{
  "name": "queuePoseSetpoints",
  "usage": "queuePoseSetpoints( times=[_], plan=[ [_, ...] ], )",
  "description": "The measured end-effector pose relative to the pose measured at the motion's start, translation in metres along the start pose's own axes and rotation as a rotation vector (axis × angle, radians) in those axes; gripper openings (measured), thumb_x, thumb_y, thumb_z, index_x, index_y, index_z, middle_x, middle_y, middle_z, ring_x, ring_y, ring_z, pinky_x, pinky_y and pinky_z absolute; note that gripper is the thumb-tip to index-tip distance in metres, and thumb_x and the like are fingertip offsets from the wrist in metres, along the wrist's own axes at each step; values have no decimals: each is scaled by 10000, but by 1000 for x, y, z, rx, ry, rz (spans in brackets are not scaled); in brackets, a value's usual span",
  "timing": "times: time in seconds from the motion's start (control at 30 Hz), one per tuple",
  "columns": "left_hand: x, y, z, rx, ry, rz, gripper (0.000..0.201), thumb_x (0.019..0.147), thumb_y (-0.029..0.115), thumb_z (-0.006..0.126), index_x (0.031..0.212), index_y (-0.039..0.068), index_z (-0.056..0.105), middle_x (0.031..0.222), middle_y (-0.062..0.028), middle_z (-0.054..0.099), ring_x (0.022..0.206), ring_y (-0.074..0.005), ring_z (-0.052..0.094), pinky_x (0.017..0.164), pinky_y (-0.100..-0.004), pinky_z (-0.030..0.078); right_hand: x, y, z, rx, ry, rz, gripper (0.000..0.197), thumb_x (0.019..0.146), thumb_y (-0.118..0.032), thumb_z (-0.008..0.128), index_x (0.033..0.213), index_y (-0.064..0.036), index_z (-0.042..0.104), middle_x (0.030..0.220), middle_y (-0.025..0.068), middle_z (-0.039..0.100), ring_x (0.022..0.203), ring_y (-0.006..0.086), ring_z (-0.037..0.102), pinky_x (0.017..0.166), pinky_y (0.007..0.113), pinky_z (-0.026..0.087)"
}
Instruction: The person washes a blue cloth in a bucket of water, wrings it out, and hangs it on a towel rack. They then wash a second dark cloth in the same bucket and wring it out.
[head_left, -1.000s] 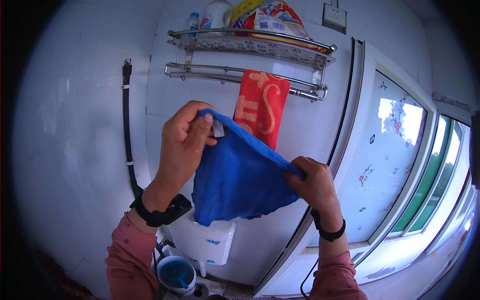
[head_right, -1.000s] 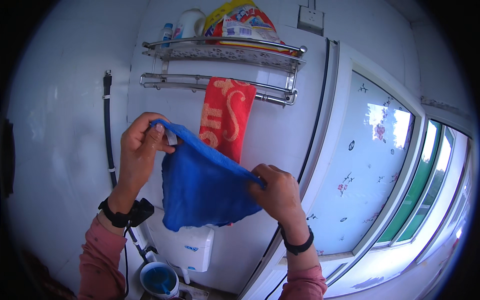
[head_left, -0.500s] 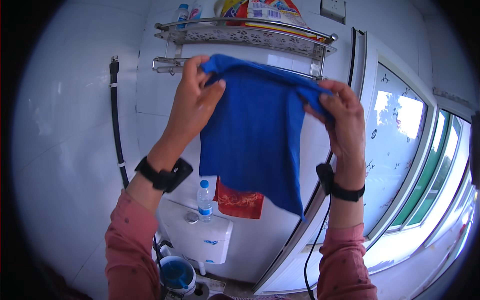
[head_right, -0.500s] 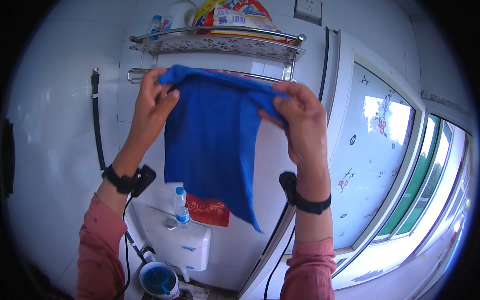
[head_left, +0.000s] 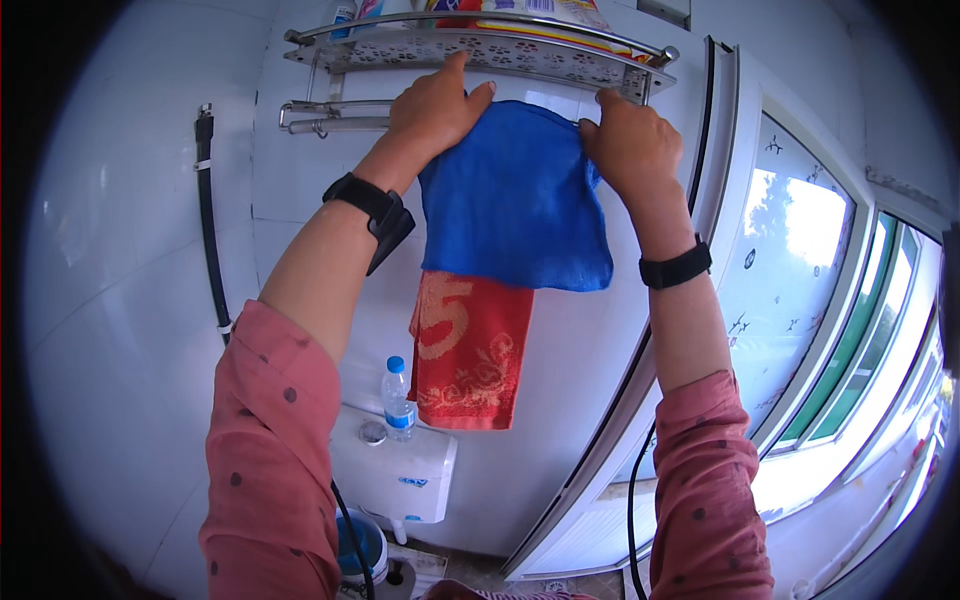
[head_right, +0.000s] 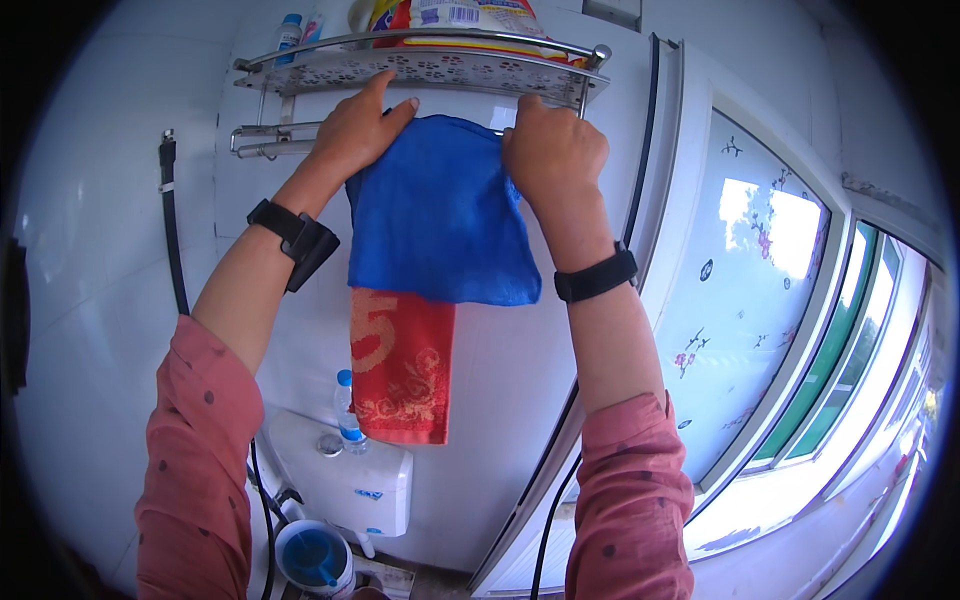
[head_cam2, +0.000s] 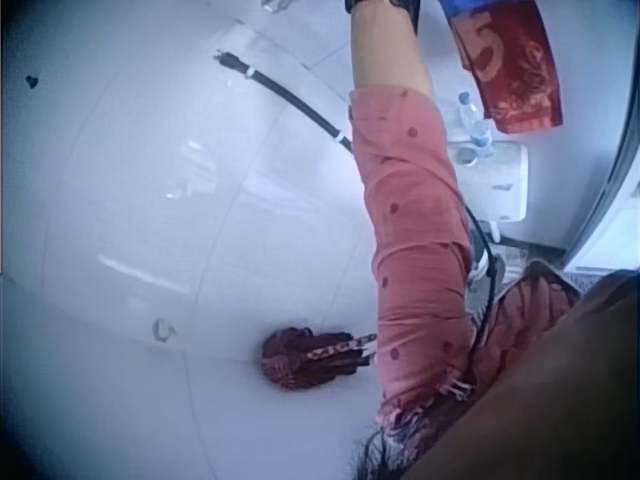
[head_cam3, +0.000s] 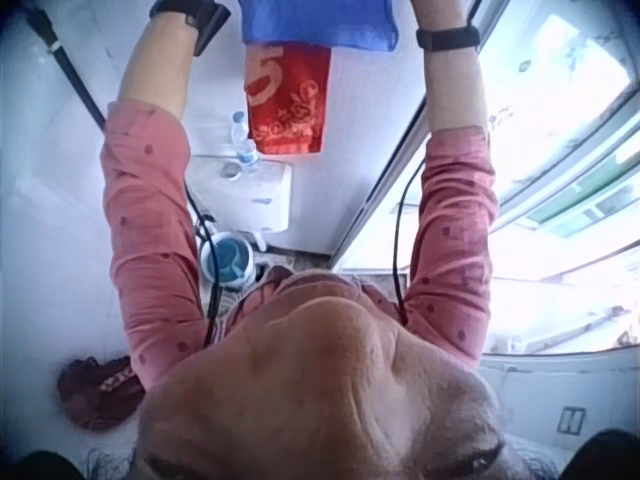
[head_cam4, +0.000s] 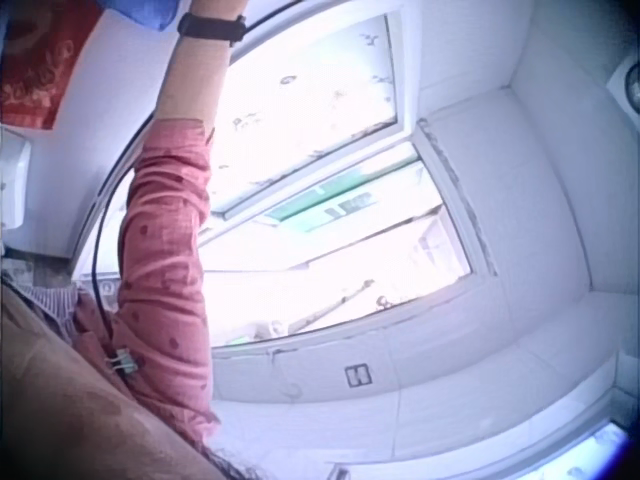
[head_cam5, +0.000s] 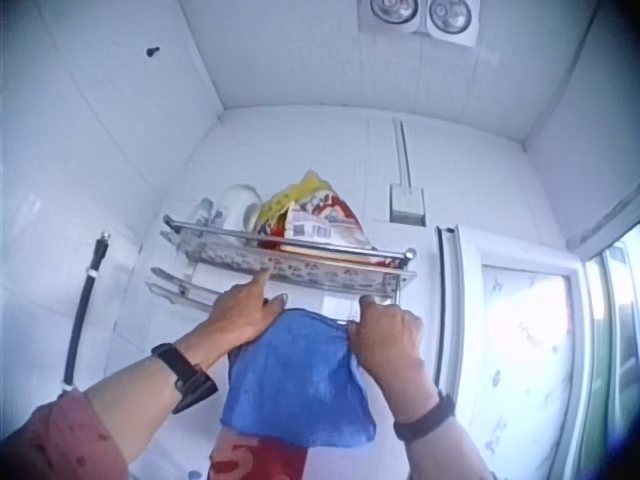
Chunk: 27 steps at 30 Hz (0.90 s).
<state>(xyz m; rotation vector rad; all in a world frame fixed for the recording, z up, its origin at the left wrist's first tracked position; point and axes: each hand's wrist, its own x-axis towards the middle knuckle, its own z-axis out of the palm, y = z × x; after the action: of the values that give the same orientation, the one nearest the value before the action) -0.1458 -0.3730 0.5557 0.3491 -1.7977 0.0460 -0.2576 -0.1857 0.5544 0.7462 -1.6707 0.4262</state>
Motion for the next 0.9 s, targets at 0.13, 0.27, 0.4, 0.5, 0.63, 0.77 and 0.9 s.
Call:
queuePoseSetpoints(
  times=[0.13,0.27,0.4,0.5,0.63,0.77,0.9],
  plan=[
    [9,-9,6,-49,-68,-83,568,909,461,524,1327,77,494,1111,-224,650,1050,-381,627,907,-450,495,-3,1,1,37,350,-163,223,857,-253,639,1022,-106,665,916,147,702,877,308,686,738,426,554],
    [6,-5,3,-38,-29,-10,547,906,443,562,1319,89,504,1167,-222,600,1080,-410,592,903,-467,485,-6,-7,6,667,259,-498,280,919,-325,584,1028,-95,698,918,171,694,904,319,674,786,399,537],
    [-7,4,0,197,147,83,471,898,426,600,1247,111,560,1150,-189,565,1052,-364,579,844,-460,487,0,-17,4,379,-310,-131,636,964,-606,354,1084,-95,713,841,160,713,844,318,691,781,423,536],
    [-10,4,0,359,302,212,393,899,396,610,1173,115,602,1135,-142,571,1041,-325,573,817,-453,480,7,-19,-3,250,-384,-44,564,972,-542,394,1006,-93,733,849,153,713,854,310,699,751,416,547],
    [-6,-4,2,223,397,512,298,902,345,615,1078,108,651,1053,-87,623,991,-302,586,805,-431,466,1,-15,-4,318,-99,-97,526,975,-514,405,986,-105,734,829,156,711,838,331,693,761,428,542],
    [-5,1,0,68,196,476,342,949,404,538,972,83,655,878,-127,642,845,-327,604,734,-420,463,-6,-11,10,547,-77,-212,465,974,-472,428,973,-114,725,860,179,702,882,361,674,801,455,525],
    [-21,8,-20,47,48,336,407,1004,422,461,939,68,650,894,-150,668,813,-310,642,707,-391,492,-26,-4,0,492,60,-173,403,971,-442,465,1113,-132,679,954,176,700,898,356,672,810,441,521]
  ],
)
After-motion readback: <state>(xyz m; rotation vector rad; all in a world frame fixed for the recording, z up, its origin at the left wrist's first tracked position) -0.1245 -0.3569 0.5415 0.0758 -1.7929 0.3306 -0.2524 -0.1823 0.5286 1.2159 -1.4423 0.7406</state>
